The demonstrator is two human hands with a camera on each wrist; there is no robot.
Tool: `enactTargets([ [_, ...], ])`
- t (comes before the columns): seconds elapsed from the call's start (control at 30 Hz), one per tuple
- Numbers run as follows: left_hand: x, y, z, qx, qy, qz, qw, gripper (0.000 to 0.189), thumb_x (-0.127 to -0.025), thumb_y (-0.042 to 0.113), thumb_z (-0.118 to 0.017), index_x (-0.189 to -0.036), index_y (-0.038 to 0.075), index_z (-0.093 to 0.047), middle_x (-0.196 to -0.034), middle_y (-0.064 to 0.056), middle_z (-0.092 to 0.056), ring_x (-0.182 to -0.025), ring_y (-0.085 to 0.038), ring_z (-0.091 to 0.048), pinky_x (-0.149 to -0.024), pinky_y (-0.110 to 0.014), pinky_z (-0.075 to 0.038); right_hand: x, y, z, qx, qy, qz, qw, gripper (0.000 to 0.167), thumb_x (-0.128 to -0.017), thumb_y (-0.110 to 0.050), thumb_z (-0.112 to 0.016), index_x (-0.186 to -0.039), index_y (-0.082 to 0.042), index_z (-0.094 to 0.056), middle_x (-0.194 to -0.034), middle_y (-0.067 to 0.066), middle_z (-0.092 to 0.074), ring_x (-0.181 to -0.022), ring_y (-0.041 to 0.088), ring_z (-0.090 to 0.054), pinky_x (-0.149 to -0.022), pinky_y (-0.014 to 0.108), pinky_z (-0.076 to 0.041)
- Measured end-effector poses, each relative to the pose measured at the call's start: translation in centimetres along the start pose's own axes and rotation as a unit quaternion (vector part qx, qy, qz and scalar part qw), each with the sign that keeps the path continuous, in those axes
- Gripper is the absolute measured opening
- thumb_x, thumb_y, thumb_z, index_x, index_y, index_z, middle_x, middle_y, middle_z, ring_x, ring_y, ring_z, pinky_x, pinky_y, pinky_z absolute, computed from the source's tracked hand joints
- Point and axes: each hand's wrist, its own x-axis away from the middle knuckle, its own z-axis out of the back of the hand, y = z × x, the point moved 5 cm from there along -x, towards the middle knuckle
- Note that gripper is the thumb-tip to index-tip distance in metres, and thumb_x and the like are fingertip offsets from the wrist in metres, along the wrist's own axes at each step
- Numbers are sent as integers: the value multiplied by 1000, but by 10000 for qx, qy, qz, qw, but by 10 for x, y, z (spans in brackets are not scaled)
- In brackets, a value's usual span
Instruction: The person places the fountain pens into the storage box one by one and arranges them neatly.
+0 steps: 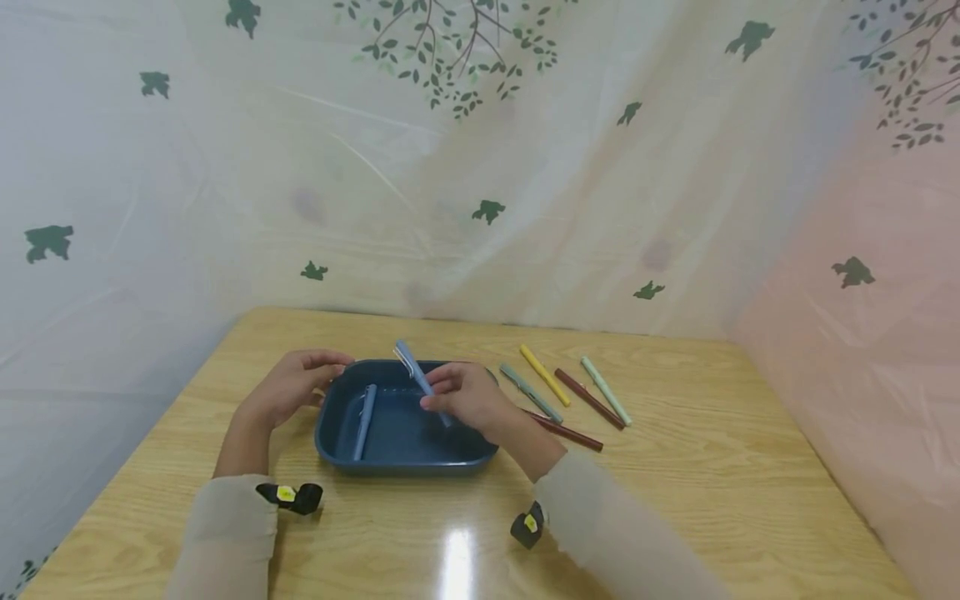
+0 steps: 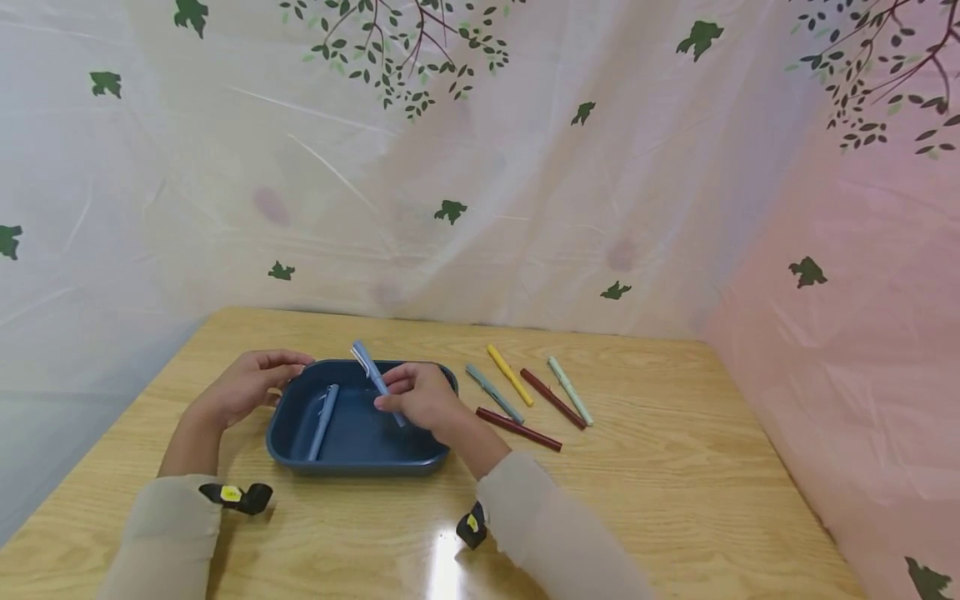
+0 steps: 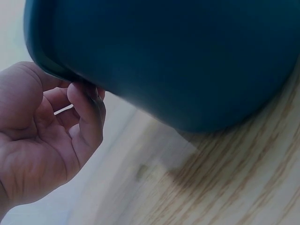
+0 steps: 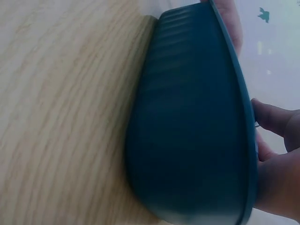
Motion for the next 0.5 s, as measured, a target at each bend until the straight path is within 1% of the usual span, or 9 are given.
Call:
enactTargets([
  [0.17,-1,0,1,-49,2,-8,10000,36,-107,18,-53,-136,-2,-59,-117,-14,-67,-92,-22,-63,-76,-36,-57,-3,5,-10,114,-61,-153,9998,27,-87,-5,-81,-113,-6,-71,-96,5,-70,-83,18,-67,-73,31,-53],
  [0.37,-1,0,0,-85,17,-2,10000,35,-107,17,-53,-136,-2,-60,-120,-15,-66,-93,-23,-63,-75,-37,-57,-7,11,-20,298,-155,-95,9994,31,-85,-1,-81,-114,-4,-71,-88,4,-68,-75,15,-62,-65,28,-51],
  [0.5,-1,0,1,-116,37,7,9999,35,-107,17,-53,-136,-1,-60,-121,-16,-65,-93,-23,-63,-76,-37,-57,-8,17,-24,495,-212,-246,9982,32,-85,-1,-81,-115,-5,-70,-87,4,-68,-75,15,-62,-65,27,-50],
])
